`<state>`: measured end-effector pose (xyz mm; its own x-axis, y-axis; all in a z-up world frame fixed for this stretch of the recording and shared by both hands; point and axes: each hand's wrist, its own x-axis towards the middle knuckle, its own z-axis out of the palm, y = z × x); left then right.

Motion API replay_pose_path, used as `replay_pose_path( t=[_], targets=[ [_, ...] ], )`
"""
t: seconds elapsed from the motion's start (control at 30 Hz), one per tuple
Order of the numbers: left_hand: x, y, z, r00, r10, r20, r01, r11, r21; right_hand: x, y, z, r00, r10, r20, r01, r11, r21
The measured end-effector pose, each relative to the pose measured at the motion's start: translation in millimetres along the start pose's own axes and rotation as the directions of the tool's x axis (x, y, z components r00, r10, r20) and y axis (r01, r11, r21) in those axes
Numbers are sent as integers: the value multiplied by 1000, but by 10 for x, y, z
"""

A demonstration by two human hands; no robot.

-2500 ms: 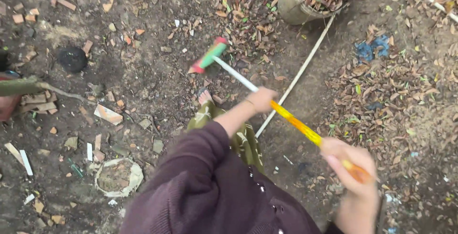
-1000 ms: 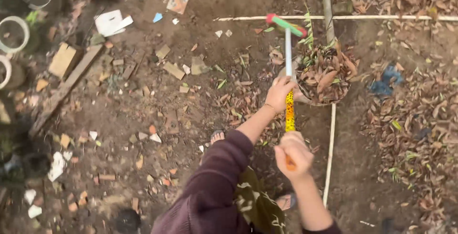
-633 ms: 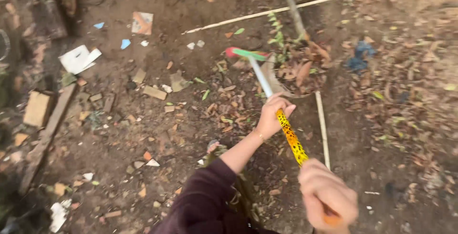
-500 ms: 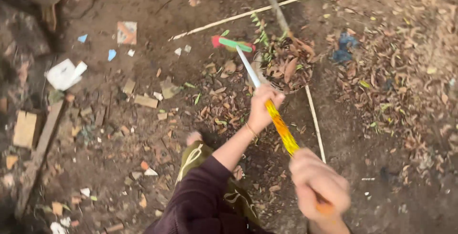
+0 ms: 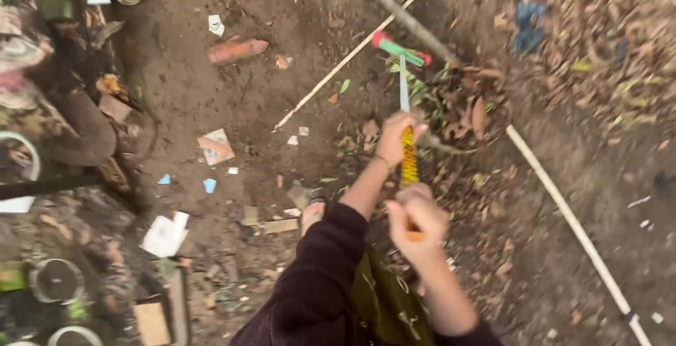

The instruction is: Picking up dead leaves and debris from the ground and placing them into a bucket, then sweeping the area.

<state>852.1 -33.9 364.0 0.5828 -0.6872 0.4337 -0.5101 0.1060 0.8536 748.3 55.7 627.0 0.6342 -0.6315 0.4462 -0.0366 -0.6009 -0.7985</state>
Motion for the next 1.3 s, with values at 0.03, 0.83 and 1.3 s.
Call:
replay_pose_path(
  t=[0.03, 0.83, 1.3],
  targets=[
    [4, 178, -135, 980, -161, 121, 166, 986, -29, 127, -245, -64, 999, 47, 17, -47, 999, -19],
    [-329, 341, -854, 948, -33, 317, 104, 973, -208, -281, -763, -21, 993, 119, 20, -120, 990, 71],
    [-1065, 1965, -665, 673, 231, 702, -63, 964, -258, -1922, -1534, -1926, 991, 83, 109, -125, 874, 469]
  ],
)
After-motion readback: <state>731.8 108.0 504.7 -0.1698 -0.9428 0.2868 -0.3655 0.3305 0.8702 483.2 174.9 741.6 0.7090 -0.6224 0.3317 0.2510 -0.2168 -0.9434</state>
